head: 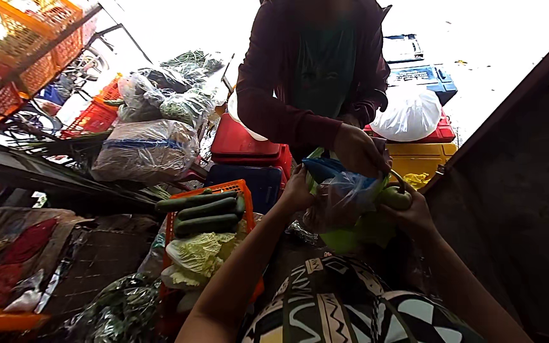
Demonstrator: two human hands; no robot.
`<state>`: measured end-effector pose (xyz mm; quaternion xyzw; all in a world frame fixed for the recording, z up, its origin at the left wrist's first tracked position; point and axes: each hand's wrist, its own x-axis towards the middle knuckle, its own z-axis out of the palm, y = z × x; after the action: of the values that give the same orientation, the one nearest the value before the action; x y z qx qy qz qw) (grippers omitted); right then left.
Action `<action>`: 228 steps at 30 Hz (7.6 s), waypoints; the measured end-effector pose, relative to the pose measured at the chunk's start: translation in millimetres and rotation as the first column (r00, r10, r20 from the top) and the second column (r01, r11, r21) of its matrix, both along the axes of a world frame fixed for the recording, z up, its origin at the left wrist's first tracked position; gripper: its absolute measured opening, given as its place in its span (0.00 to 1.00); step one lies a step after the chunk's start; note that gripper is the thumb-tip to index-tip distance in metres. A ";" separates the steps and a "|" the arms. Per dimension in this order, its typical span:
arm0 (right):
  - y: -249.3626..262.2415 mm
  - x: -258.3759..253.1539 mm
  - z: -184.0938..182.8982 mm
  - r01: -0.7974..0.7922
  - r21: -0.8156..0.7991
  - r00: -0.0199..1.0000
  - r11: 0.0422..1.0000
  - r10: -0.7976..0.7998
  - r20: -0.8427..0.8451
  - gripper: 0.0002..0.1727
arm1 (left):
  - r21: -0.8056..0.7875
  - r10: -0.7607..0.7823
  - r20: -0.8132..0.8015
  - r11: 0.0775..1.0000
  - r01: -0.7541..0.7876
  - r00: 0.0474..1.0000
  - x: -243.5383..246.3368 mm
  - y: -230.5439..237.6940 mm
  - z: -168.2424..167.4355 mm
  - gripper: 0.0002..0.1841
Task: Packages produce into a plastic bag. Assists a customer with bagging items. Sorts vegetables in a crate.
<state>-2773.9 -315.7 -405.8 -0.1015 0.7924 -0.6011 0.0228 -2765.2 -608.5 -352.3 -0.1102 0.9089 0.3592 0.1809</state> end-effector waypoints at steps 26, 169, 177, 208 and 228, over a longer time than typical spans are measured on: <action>40.0 24.7 30.9 -0.026 0.036 0.999 0.999 0.024 0.039 0.35 | -0.136 -0.050 0.105 0.989 0.064 0.993 68.4 8.5 -3.0 0.59; -90.5 -159.8 -44.7 -0.147 0.477 0.954 0.866 0.252 -0.164 0.13 | -0.345 -0.334 -0.154 0.900 0.266 0.930 -45.5 10.1 23.1 0.10; -103.1 -168.5 -42.2 -0.183 0.524 0.971 0.832 0.236 -0.036 0.16 | -0.455 -0.424 -0.029 0.812 0.366 0.905 -55.4 -9.2 15.9 0.12; -182.1 -94.2 4.8 -0.489 0.171 0.870 0.855 0.464 0.167 0.17 | -0.040 0.096 -0.801 0.976 -0.212 0.591 125.1 -5.3 -74.5 0.18; -121.8 56.6 -217.2 -0.673 0.692 0.735 0.262 0.341 0.586 0.40 | 0.168 0.342 0.592 0.834 -0.526 0.730 172.6 -21.3 -410.3 0.32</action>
<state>-2717.3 -437.4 -623.0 -0.2280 0.8876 -0.0700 0.3939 -2592.6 -629.8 -762.6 -0.3873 0.6961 0.4903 0.3537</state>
